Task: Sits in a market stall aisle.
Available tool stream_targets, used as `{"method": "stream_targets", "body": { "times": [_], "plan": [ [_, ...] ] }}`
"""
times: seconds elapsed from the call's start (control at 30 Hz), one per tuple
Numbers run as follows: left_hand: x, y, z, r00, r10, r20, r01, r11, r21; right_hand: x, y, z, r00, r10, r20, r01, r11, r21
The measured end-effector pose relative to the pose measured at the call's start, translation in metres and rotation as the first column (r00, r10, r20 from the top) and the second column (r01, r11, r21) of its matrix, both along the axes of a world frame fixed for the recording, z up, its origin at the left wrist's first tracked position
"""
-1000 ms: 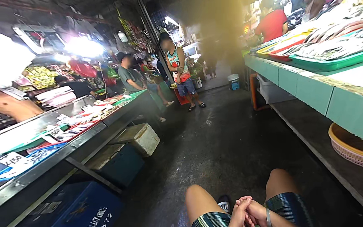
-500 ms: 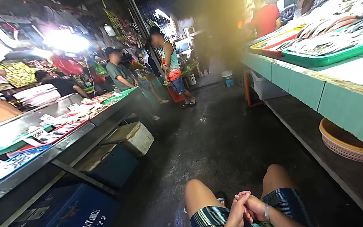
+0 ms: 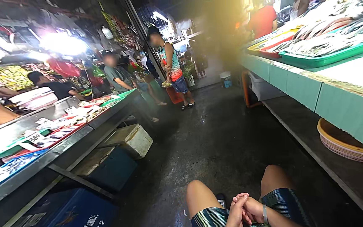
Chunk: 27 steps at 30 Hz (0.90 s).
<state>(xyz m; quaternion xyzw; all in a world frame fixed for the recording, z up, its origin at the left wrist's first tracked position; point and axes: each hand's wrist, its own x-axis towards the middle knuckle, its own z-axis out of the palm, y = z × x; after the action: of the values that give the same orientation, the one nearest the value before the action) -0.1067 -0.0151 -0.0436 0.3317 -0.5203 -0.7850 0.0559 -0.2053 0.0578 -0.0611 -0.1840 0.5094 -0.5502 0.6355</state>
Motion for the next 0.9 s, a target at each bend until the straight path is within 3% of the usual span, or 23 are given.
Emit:
{"method": "stream_targets", "body": {
  "times": [0.27,0.67,0.9],
  "plan": [
    [-0.010,0.007,0.000,0.999,-0.040,0.002,0.040,0.999,0.013,-0.007,0.010,0.000,0.999,-0.054,-0.005,0.054,0.998,0.014],
    [0.015,-0.009,-0.001,1.000,0.015,0.015,-0.015,1.000,-0.001,0.012,-0.011,-0.001,1.000,0.022,0.001,-0.022,1.000,0.000],
    [-0.001,-0.002,-0.002,1.000,-0.010,0.016,0.010,1.000,-0.002,0.000,-0.001,0.000,1.000,-0.017,-0.012,0.017,1.000,-0.009]
  ]
}}
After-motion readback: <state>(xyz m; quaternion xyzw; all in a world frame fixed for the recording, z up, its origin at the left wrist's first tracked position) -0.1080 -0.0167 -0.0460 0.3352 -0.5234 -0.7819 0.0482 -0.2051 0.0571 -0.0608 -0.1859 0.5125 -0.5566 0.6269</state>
